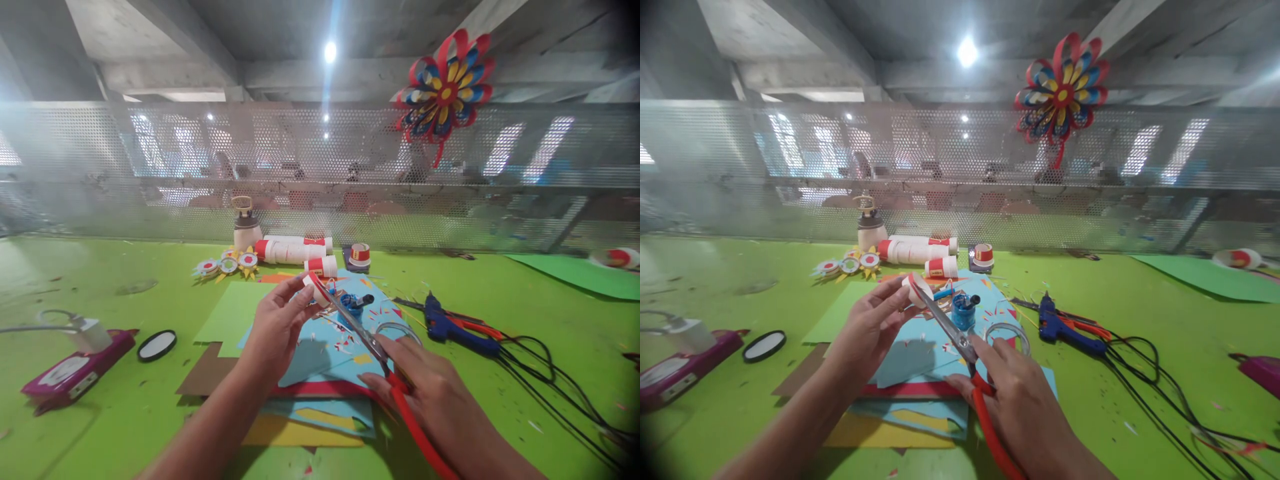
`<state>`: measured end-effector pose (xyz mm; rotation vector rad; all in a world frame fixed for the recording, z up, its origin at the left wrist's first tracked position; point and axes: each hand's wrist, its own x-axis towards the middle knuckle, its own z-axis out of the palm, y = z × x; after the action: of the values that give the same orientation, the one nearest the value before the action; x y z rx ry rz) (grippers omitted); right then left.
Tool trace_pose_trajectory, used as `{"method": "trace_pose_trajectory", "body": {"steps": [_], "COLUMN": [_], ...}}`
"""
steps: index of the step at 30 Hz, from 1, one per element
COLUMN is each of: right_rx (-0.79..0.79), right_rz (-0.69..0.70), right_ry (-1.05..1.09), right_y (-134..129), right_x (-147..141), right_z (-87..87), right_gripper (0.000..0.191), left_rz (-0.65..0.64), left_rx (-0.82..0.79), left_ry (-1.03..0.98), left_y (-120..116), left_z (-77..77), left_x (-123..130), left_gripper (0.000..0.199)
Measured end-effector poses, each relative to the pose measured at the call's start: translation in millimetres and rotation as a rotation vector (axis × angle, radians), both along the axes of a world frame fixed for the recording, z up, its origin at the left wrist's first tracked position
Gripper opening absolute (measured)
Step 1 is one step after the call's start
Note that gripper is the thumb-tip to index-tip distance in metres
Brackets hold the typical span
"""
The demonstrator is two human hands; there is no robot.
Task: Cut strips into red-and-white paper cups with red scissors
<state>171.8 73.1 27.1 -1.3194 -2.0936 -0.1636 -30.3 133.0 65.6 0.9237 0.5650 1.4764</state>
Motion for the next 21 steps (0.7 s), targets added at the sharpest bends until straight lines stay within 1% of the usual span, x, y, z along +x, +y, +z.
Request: {"method": "trace_pose_trajectory", "body": {"steps": [3, 7, 11, 16, 21], "right_rx": [0.031, 0.03, -0.013, -0.067, -0.064], "right_rz": [-0.007, -0.028, -0.017, -0.017, -0.02], "right_ry": [-0.015, -0.042, -0.025, 0.002, -0.008], "right_y": [0.3, -0.1, -0.7, 0.3, 1.6], "right_x": [-0.5, -0.7, 0.2, 1.7, 3.9], "right_z": [-2.8, -4.9, -1.6, 4.3, 2.0], "right_gripper": [0.046, 0.048, 0.046, 0.044, 0.044], "left_rz": [0.022, 0.037, 0.056, 0.064, 0.051], "left_rx": [-0.01, -0.022, -0.002, 0.012, 0.01], "left_ry": [-0.004, -0.002, -0.017, -0.02, -0.006], "left_y": [-0.5, -1.1, -0.5, -0.4, 0.1], "left_z": [0.8, 1.2, -0.1, 0.1, -0.2], "left_x": [1.1, 2.3, 2.2, 1.2, 1.4], "left_gripper": [0.023, 0.024, 0.021, 0.024, 0.025]}}
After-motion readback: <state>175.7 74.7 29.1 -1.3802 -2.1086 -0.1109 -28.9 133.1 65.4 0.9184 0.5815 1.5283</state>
